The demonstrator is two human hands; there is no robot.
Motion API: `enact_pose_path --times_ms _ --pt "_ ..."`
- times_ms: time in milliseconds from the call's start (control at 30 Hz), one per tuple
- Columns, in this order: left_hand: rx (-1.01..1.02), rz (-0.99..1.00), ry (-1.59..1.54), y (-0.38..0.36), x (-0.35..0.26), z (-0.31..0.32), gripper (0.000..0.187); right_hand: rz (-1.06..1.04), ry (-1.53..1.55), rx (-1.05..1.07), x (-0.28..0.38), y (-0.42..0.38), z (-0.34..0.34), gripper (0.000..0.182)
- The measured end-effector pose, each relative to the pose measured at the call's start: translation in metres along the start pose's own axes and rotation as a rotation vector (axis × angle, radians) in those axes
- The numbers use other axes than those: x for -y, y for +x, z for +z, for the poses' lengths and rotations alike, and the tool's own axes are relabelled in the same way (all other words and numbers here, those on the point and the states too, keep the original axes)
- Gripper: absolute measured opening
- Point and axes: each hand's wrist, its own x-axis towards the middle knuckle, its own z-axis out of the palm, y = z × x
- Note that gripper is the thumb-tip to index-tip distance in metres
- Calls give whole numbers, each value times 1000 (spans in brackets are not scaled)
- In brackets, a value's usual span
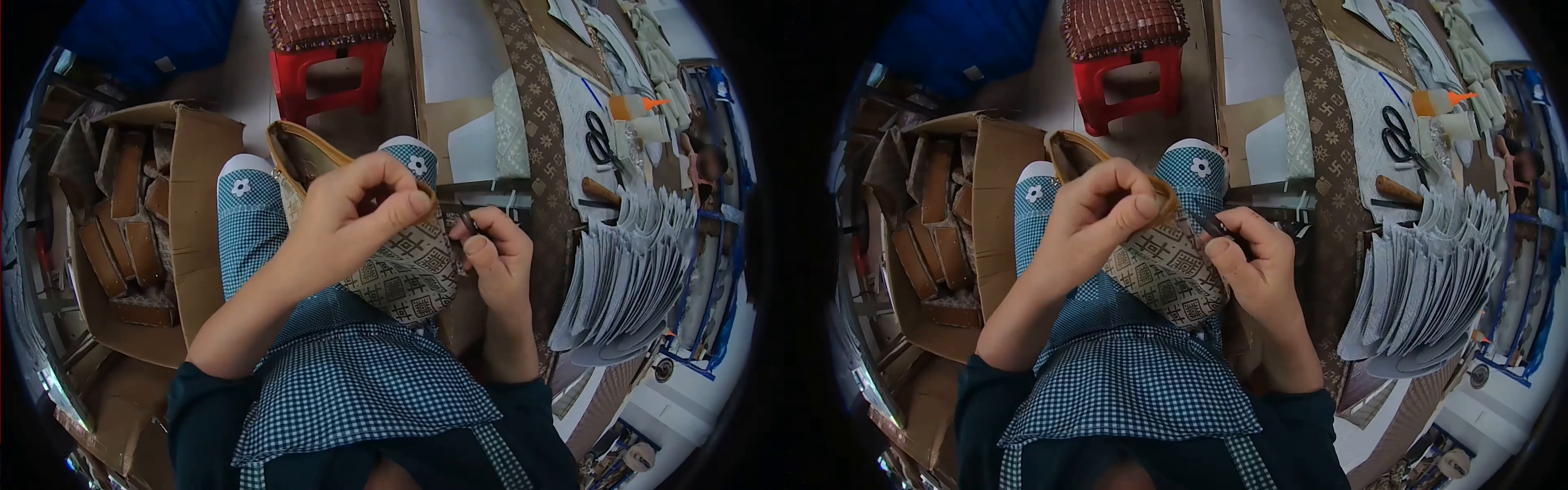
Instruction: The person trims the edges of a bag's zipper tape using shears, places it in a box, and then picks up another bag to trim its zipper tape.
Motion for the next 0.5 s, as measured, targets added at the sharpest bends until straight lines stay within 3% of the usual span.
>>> enact_pose_path --times_ms 100,167,200,333,500 --pt "17 37 -28 -26 6 0 16 -31 -129 8 -2 -16 3 42" --pt "24 175 75 -38 4 0 14 -212 -272 50 -15 -20 8 53" --pt "51 201 82 -44 5 -1 14 -202 -282 7 -21 -25 12 52" --pt "32 1 6 -73 9 -8 11 -176 -403 -140 -41 -62 17 50" --pt "64 136 51 -83 4 1 14 -297 -402 -307 -67 -75 33 39"
